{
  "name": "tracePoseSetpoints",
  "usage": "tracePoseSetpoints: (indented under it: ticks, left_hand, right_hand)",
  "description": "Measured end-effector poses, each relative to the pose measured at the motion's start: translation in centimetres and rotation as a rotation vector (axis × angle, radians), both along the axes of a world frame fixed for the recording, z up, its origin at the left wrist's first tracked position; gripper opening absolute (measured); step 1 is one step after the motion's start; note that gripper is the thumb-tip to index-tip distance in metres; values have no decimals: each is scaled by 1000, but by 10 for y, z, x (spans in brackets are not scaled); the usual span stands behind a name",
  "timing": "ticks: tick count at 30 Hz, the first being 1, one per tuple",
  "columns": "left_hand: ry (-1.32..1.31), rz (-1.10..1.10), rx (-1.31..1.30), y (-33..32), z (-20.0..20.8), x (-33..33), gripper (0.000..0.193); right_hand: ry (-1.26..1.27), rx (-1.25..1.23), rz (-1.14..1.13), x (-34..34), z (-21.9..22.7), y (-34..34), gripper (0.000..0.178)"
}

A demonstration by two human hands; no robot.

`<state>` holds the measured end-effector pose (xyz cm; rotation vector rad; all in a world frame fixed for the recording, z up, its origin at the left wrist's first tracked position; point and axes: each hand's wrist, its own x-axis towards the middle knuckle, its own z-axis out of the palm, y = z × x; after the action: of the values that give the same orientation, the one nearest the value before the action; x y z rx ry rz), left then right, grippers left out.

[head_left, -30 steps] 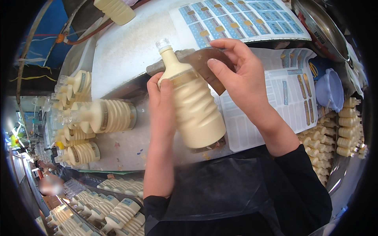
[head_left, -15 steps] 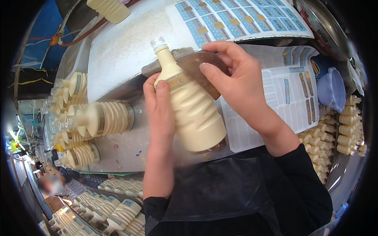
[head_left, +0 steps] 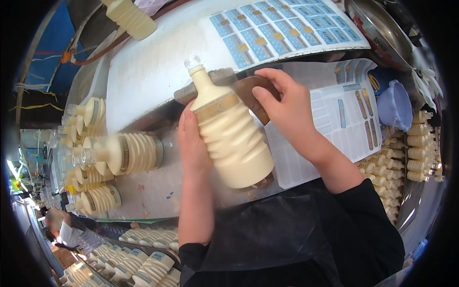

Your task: The person applies adhesive labels to cream-colored plastic bottles. They peel each label from a sheet, wrap it around the bottle, and smooth it into place, repeating the process for multiple bottles.

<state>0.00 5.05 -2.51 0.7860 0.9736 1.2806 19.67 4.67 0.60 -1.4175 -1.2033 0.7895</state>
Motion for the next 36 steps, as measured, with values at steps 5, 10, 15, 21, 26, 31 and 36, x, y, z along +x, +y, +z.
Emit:
tracePoseSetpoints:
  ticks: [5,10,15,21,26,31,36]
  left_hand:
    - [-45,40,-34,2,1,1,45]
    - [475,-73,128,-5,-20,-22,43]
    - [324,-64,106,-18,-6,-15,48]
    - [132,52,119,-37,4,-3,59]
    - [733,80,410,-61,-7,1,80]
    - [450,7,138,-74,3,11,82]
    - [391,7,102,-74,17,15,85]
  right_hand:
    - [-656,775,170,-23,26,-22,31]
    - [-854,781,311,-83,26,-27,19]
    - [-1265,765,222,-123,13,-26,10]
    - [-1094,443,328,-134,23,-26,16]
    - [-333,446,299,-51,37,0,18]
    - [-446,54,-96,85,35,15,27]
    - [-962,253,-255,166,13,23,20]
